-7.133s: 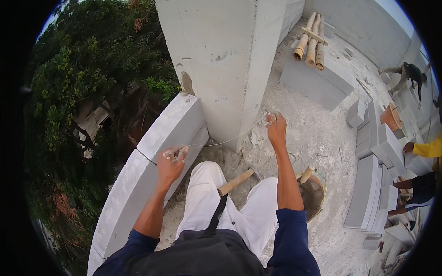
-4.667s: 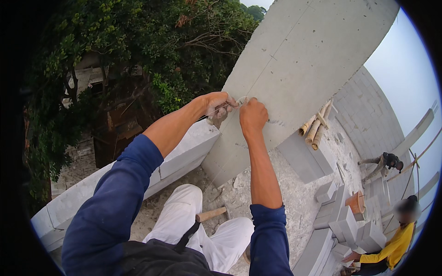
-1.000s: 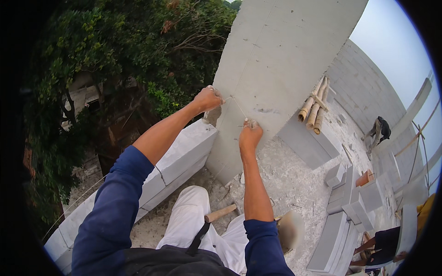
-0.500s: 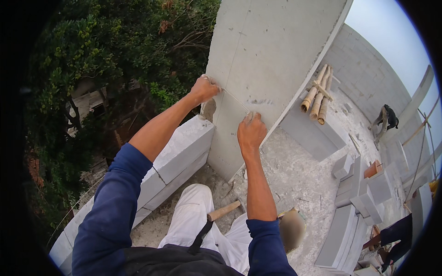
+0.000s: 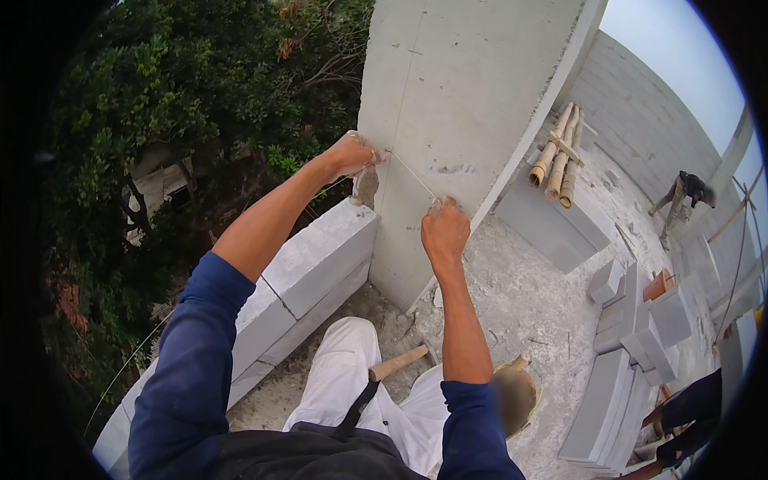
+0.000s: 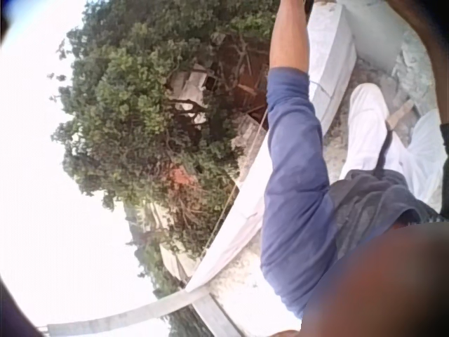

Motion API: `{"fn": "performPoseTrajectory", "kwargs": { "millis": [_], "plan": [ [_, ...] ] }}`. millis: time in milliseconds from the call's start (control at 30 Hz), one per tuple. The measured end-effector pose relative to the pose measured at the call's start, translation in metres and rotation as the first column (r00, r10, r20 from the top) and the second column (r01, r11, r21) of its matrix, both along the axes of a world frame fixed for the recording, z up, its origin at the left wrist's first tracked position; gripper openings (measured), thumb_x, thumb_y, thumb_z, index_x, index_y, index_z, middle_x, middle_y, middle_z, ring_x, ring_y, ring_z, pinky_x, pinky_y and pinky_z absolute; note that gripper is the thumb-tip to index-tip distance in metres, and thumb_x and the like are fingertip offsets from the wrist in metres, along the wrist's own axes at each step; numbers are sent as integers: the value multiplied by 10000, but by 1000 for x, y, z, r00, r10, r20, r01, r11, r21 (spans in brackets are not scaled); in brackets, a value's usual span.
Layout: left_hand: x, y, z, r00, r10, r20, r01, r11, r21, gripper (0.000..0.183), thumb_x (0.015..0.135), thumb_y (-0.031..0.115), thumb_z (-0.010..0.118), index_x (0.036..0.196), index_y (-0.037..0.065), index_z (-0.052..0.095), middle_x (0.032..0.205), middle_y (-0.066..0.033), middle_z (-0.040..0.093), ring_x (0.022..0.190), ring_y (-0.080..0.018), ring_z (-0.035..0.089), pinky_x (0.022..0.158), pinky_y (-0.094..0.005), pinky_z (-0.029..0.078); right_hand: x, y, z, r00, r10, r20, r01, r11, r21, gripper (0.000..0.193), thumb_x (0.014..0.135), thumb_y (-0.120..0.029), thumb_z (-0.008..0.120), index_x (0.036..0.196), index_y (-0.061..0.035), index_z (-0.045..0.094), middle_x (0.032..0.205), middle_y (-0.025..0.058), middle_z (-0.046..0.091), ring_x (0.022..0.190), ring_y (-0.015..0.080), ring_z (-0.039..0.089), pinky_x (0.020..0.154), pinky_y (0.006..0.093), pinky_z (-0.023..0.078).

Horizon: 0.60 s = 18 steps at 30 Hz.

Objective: The person scoops cement from a bucket with a trowel and applies it to the top of a low wall. They smooth the cement along the wall's edge, then use a string line to check alignment before continuing to apply and smooth more cement.

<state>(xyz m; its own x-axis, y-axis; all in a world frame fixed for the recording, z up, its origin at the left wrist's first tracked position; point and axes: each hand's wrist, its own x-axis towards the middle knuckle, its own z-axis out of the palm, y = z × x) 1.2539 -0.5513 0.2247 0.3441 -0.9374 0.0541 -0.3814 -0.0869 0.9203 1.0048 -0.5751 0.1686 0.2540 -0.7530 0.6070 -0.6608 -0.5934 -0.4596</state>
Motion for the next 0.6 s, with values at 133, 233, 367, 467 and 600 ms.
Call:
{"fn": "performPoseTrajectory", "kwargs": {
  "millis": [133,233,367,467,600],
  "plan": [
    [1,11,10,986,27,-164,-18,998,55,123,828,50,708,878,-63,714,730,-117,653,462,-131,466,400,-279,319,-6,-3,3,999,40,11,-40,999,-15,226,908,-168,584,925,51,642,773,298,649,759,485,638,728,544,488],
    [-4,5,6,986,42,-162,-36,999,36,84,840,18,684,866,-58,711,706,-108,634,501,-140,493,434,-288,352,-8,-4,3,999,52,15,-51,998,-27,222,903,-163,588,927,52,637,743,298,646,732,487,643,708,545,502],
    [-12,-14,-11,982,150,-112,-152,988,-16,85,821,25,694,842,-57,702,761,-129,669,616,-191,589,525,-326,440,-7,-4,2,998,58,37,-55,996,-63,203,884,-140,586,929,52,635,718,291,648,704,478,653,682,537,519],
    [-9,-28,-20,985,156,80,-155,988,-14,168,798,84,716,835,-79,695,841,-194,713,759,-266,694,634,-360,527,-8,-4,3,998,45,33,-40,992,-120,191,862,-119,583,918,58,630,692,293,640,674,471,658,649,535,526],
    [0,-42,-25,945,187,267,-188,982,-24,272,785,172,744,838,-90,692,898,-244,711,821,-323,701,731,-371,557,-13,-4,10,1000,-6,-17,4,991,-133,164,840,-94,591,889,60,618,647,293,625,629,471,654,606,537,531]
  ]
}}
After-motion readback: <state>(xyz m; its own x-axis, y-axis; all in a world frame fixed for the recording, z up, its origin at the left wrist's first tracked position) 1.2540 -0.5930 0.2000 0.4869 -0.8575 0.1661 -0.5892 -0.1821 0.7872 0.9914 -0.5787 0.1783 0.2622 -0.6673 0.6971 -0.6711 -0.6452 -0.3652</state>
